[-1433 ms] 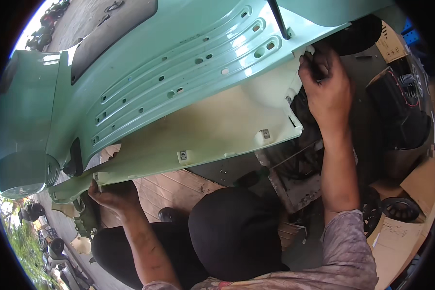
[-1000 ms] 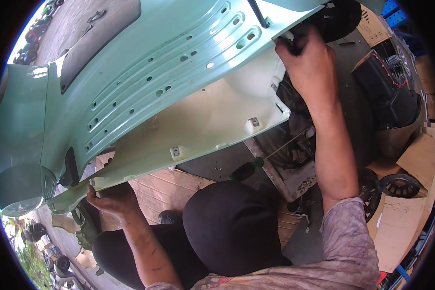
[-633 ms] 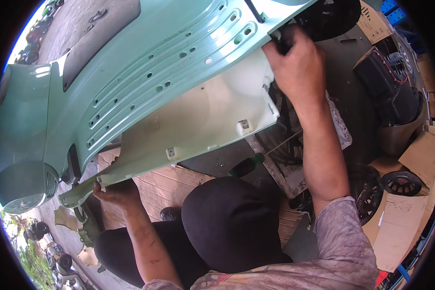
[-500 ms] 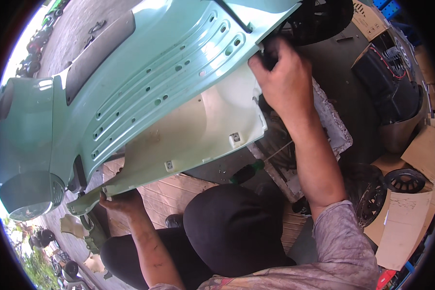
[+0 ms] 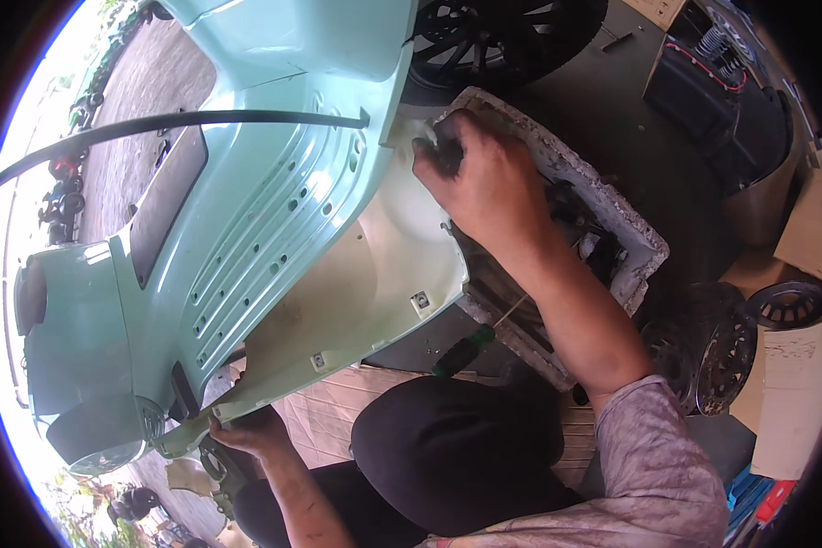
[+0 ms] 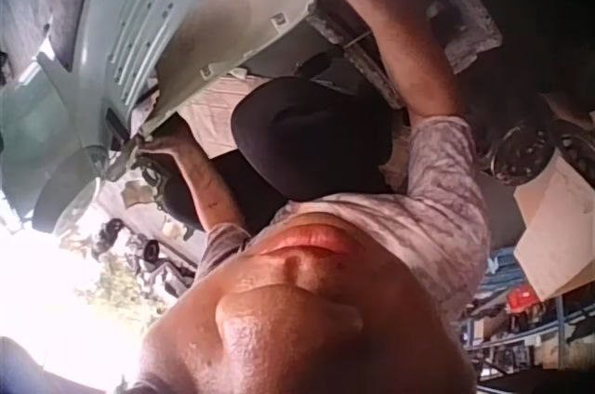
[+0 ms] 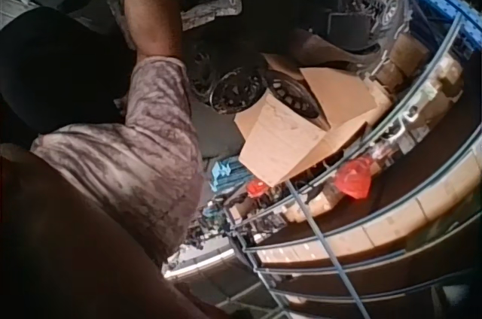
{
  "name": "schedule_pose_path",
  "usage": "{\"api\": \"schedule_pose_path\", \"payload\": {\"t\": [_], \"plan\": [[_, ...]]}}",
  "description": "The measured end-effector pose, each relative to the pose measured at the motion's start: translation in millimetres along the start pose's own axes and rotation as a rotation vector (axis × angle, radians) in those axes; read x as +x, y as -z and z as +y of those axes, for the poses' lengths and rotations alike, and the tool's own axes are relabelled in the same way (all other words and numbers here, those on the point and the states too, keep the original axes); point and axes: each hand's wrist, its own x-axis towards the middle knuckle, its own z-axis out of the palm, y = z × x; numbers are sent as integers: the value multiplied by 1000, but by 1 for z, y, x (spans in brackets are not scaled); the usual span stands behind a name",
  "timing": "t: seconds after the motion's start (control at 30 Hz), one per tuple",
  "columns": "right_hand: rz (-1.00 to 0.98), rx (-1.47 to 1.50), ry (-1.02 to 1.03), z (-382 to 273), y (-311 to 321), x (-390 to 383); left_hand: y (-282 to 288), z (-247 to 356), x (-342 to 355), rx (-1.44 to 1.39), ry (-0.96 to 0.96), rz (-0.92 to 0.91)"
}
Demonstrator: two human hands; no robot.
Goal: The person retrieves a plastic body panel from a cardboard box, gathers fasteners from a tray, and installs the panel onto a light-colored motor scooter. The person positions the panel, inserts screws by hand, and tightens them to secure the bodywork to the vehicle frame.
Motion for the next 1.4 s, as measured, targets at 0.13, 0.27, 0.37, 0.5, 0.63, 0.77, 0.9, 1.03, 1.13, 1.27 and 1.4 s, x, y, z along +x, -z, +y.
{"api": "schedule_pose_path", "payload": {"t": [0.13,0.27,0.37,0.5,0.63,0.77,0.9,1.03,1.13,1.27,1.4], "plan": [[11,44,-64,3,-2,1,6,10,12,63,79,-73],[-4,124,-61,6,-13,2,14,30,23,126,211,-243],[6,180,-76,8,-13,0,-4,43,15,136,214,-336],[-116,308,-166,6,-5,-2,-6,54,41,199,351,-206],[-130,388,-184,12,-3,-9,-20,57,36,258,394,-128],[-79,437,-149,19,-7,-13,-29,59,27,231,437,-18],[-132,415,-109,19,-3,-11,-22,64,28,303,410,-21],[-109,474,-144,19,-3,-12,-28,58,11,387,413,-124],[-140,473,-172,14,5,-9,-11,65,20,324,470,-199],[-189,430,-190,12,7,-10,-16,53,11,326,509,-242],[-228,349,-139,6,11,-9,20,57,48,233,555,-387]]}}
